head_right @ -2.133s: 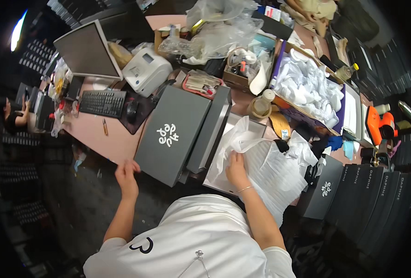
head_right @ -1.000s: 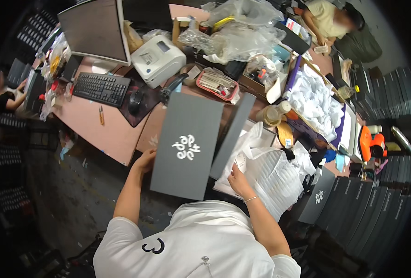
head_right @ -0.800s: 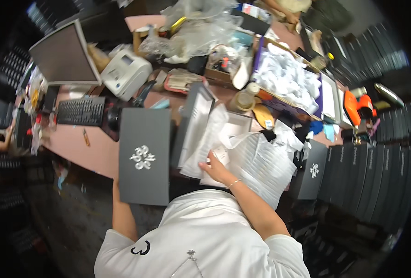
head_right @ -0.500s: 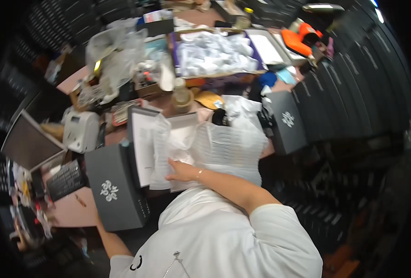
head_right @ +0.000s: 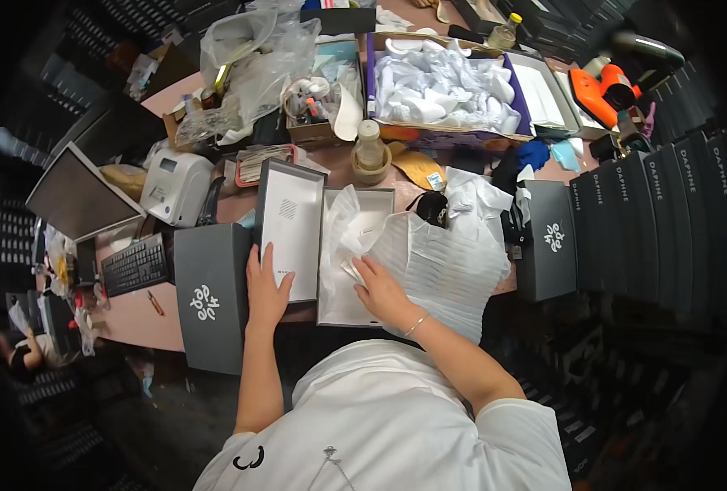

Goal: The recorder is cleaning a pair of black high-heeled shoes with a brush and then packing them into a shoe box with tissue paper and cardboard inserts.

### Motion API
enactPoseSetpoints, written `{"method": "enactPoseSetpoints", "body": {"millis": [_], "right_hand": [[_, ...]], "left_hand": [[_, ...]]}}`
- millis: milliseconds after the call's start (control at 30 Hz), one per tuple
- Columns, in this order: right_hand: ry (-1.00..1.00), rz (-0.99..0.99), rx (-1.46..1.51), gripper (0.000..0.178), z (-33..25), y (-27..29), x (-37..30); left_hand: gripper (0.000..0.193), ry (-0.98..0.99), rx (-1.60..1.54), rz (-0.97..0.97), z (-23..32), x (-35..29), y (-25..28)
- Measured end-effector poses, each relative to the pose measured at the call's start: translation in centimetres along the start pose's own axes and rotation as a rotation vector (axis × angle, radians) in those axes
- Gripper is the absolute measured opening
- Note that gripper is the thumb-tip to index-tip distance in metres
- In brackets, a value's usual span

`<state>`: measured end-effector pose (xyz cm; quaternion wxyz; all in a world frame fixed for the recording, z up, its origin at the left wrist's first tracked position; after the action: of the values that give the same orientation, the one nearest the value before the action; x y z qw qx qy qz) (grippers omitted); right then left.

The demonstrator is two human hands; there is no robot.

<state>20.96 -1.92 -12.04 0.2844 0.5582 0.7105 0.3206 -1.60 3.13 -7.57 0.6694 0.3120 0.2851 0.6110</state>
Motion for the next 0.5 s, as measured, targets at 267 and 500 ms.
{"method": "enactPoseSetpoints", "body": {"millis": [267, 500], "right_hand": [[0.012, -0.137, 0.014, 0.072, 2.0, -2.7, -0.5], [0.219, -0.307, -0.229, 0.073, -0.2, -6.0, 4.5]], "left_hand": [[0.054, 0.141, 0.145, -0.121, -0.8, -2.5, 0.5], [0.036, -0.025, -0.477, -0.085, 9.0, -6.3, 1.8]]}}
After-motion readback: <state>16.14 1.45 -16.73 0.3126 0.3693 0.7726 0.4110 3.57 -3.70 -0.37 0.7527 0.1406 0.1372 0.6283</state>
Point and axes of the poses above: each hand's wrist, its own x-axis towards the middle knuckle, its own y-axis out of the back of the hand, z = x × y, the point moved 5 cm from there along x, towards the middle knuckle, and after that the axes turned 11 degrees about -x, right-handed, at the moved point
